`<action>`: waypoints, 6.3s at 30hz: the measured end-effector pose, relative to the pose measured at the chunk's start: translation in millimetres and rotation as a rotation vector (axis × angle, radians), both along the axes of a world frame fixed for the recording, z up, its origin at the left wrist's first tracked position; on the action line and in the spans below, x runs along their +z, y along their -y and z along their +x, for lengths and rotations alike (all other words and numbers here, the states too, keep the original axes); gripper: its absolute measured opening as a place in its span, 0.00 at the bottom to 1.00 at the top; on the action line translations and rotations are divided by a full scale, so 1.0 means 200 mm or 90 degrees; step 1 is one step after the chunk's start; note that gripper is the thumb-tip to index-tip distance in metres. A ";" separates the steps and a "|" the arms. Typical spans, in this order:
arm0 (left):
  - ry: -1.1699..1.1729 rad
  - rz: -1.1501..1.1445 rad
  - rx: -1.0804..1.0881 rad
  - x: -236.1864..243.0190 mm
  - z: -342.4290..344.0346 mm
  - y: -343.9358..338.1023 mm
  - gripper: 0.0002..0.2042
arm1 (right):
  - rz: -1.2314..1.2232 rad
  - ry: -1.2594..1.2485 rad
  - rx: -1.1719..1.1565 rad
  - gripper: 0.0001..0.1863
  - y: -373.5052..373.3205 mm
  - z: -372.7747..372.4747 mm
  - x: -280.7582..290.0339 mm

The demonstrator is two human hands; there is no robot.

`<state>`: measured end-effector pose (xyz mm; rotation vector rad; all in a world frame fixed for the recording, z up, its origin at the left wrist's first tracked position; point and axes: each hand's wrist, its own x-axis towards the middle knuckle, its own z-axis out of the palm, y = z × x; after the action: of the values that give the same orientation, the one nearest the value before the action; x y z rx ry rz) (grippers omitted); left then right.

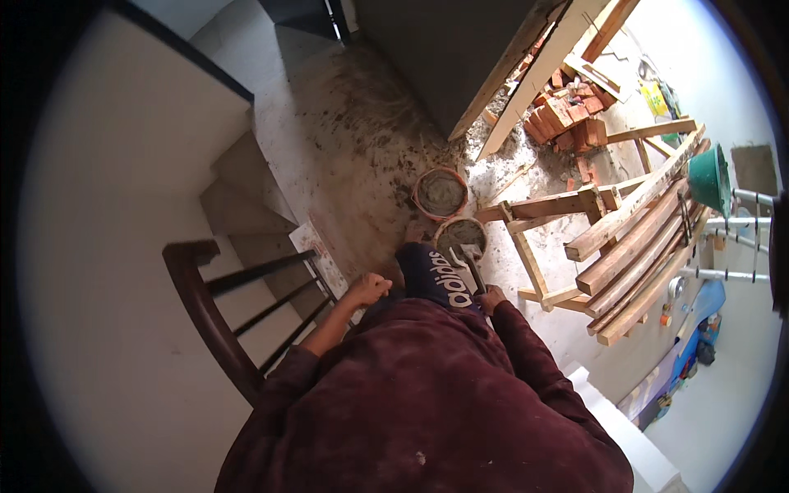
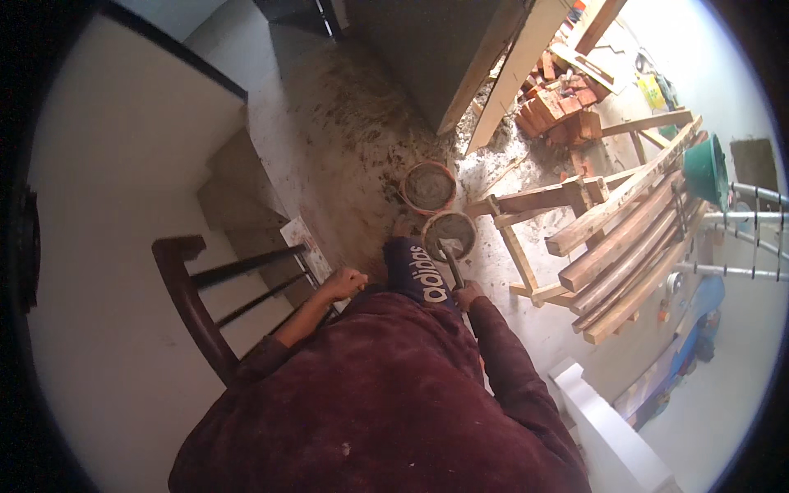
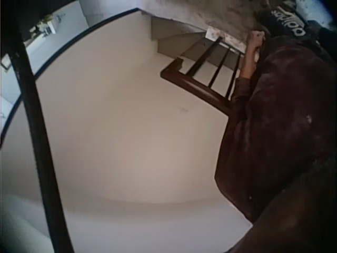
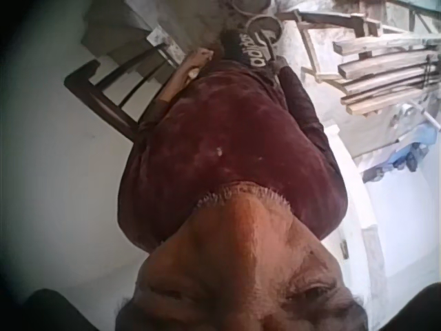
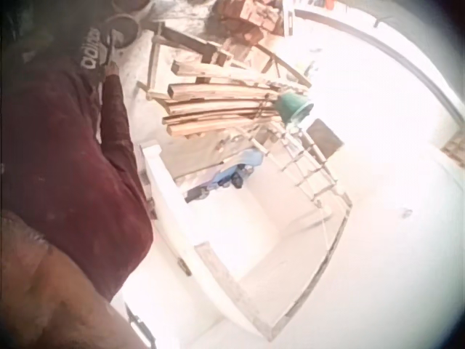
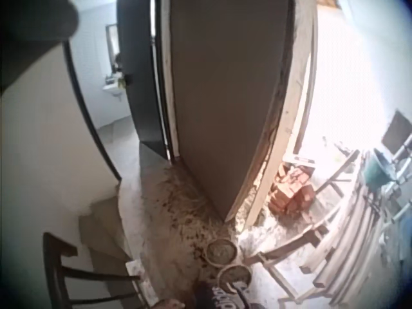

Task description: The person secures wooden formwork to a plastered wall section using a hammer and nails, and later uses pliers to adjust protruding nails.

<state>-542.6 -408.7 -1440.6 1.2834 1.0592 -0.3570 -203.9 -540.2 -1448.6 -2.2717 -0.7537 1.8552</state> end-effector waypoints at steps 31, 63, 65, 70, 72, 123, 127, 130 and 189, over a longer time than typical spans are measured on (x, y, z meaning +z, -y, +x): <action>-0.302 0.274 0.012 -1.11 -0.26 -1.47 0.26 | 0.159 0.292 0.247 0.19 -1.41 -0.51 -2.64; -0.394 0.101 -0.013 -1.10 -0.27 -1.94 0.32 | 0.306 0.089 0.332 0.18 -3.87 -0.96 -1.86; -0.428 0.027 0.028 -1.03 -0.27 -2.01 0.30 | 0.304 0.069 0.327 0.20 -4.02 -1.17 -1.89; -0.353 0.079 0.000 -1.09 -0.31 -2.01 0.31 | 0.341 0.151 0.347 0.20 -4.22 -1.25 -1.97; -0.338 0.112 -0.031 -1.14 -0.30 -1.99 0.30 | 0.338 0.244 0.446 0.19 -4.13 -1.19 -2.05; -0.269 -0.534 -0.407 -1.03 1.32 -2.12 0.12 | 0.513 0.374 -0.751 0.22 -1.84 0.83 -1.72; -0.139 -0.408 -0.429 -1.34 1.55 -2.01 0.10 | 0.570 0.547 -0.616 0.25 -2.02 1.33 -2.01; -0.065 -0.327 -0.487 -1.50 1.63 -1.97 0.08 | 0.467 0.455 -0.471 0.27 -2.13 1.39 -2.01; -0.220 -0.251 -0.180 -2.95 1.40 -2.16 0.21 | 0.731 0.467 -0.449 0.47 -2.48 0.48 -2.63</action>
<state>-263.3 23.0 -2031.3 1.0322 1.0280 -0.9811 -108.8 -43.9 -1973.6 -1.8807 -0.6556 0.1068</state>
